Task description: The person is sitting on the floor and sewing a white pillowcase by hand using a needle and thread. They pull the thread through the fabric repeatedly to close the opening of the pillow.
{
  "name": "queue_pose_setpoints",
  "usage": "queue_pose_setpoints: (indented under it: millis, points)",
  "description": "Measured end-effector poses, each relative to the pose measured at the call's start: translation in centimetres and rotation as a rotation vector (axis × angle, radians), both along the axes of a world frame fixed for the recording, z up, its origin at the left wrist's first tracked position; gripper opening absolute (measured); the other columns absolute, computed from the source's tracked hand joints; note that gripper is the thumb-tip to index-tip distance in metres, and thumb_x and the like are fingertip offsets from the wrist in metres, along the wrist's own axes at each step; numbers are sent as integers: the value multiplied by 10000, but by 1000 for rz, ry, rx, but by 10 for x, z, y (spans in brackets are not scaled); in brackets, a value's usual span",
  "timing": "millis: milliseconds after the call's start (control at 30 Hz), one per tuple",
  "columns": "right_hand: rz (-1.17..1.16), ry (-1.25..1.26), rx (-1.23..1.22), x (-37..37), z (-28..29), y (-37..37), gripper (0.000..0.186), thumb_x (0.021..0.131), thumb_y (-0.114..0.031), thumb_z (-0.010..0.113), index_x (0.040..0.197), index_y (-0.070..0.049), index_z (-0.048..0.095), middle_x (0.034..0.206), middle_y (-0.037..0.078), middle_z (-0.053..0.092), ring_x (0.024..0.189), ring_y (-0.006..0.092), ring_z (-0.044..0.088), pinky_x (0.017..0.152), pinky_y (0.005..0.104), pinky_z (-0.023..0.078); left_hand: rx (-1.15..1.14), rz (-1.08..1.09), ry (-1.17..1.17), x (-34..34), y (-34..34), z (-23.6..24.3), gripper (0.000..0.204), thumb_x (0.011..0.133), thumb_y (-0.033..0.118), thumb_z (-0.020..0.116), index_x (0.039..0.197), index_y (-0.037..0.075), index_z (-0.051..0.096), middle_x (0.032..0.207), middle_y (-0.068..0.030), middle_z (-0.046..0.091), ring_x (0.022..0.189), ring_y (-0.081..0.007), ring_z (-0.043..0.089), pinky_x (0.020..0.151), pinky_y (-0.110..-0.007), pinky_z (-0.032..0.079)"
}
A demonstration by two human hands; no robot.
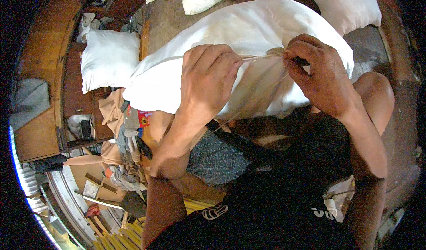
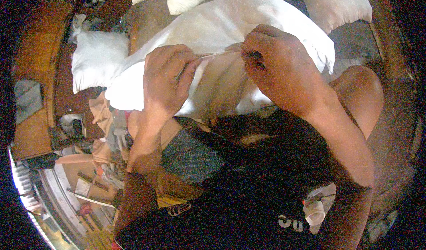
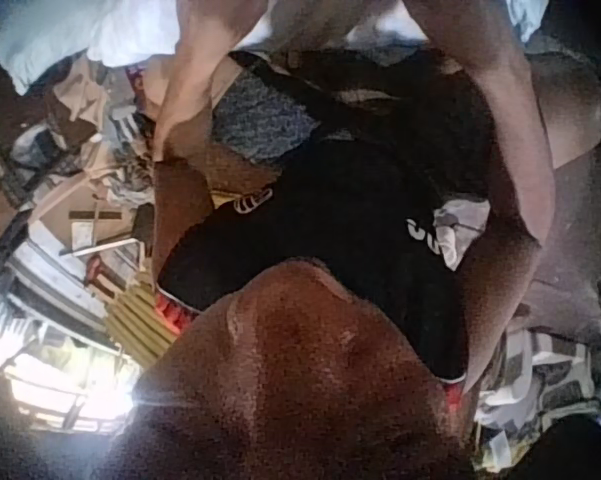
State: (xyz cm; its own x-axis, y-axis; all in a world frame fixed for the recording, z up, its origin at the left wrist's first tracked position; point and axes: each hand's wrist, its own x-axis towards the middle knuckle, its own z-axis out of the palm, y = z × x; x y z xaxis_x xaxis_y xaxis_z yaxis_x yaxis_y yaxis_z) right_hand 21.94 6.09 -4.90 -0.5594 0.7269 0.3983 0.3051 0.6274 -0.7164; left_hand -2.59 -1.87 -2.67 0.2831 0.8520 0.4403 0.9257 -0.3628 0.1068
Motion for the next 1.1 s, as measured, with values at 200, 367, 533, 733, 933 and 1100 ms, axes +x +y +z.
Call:
queue_pose_setpoints:
  millis: [200, 367, 533, 733, 933, 1100]
  points:
    - [-10, -31, 27, -2, 0, 2, 61, 857, -37, 662, 881, 19, 662, 882, 206, 647, 829, 434, 650, 750, 480, 521, 55, -1, -52, -1, 3, -12, 87, 895, 95, 716, 981, 81, 720, 980, -91, 710, 937, -328, 647, 873, -431, 472]
    - [-8, -88, -12, -2, 3, 3, 75, 864, -43, 671, 899, 23, 672, 894, 212, 656, 855, 428, 656, 773, 473, 523, 23, -14, -60, 0, 2, -13, 160, 897, 85, 706, 1052, 91, 746, 981, -99, 712, 937, -320, 648, 856, -423, 477]
    - [-38, -73, -5, -4, 0, 2, 77, 863, -42, 676, 897, 27, 676, 899, 214, 662, 866, 422, 661, 788, 462, 529, 14, 12, -97, -1, 3, -17, 163, 889, 69, 697, 1037, 98, 758, 977, -103, 709, 937, -314, 648, 870, -418, 479]
    - [-42, -69, -35, -2, -1, 2, 89, 863, -54, 683, 899, 26, 668, 914, 210, 661, 876, 425, 658, 796, 462, 530, -29, 110, -171, 1, 4, -15, 185, 917, 87, 676, 1080, 86, 763, 1020, -119, 719, 1000, -330, 655, 903, -415, 520]
    - [-24, -130, -17, -1, 4, 2, 69, 896, -10, 664, 925, 51, 655, 944, 167, 664, 823, 290, 682, 727, 363, 559, -115, 117, -164, -6, 3, -4, 168, 926, 118, 694, 1069, 101, 780, 1057, -120, 726, 1036, -323, 660, 905, -403, 537]
    - [-52, -66, -35, -4, 3, 1, 98, 859, -58, 684, 895, 29, 659, 902, 211, 651, 866, 424, 652, 783, 460, 524, -118, 66, -170, -8, 4, -1, 149, 916, 97, 683, 1029, 70, 776, 1017, -124, 708, 998, -331, 638, 896, -410, 516]
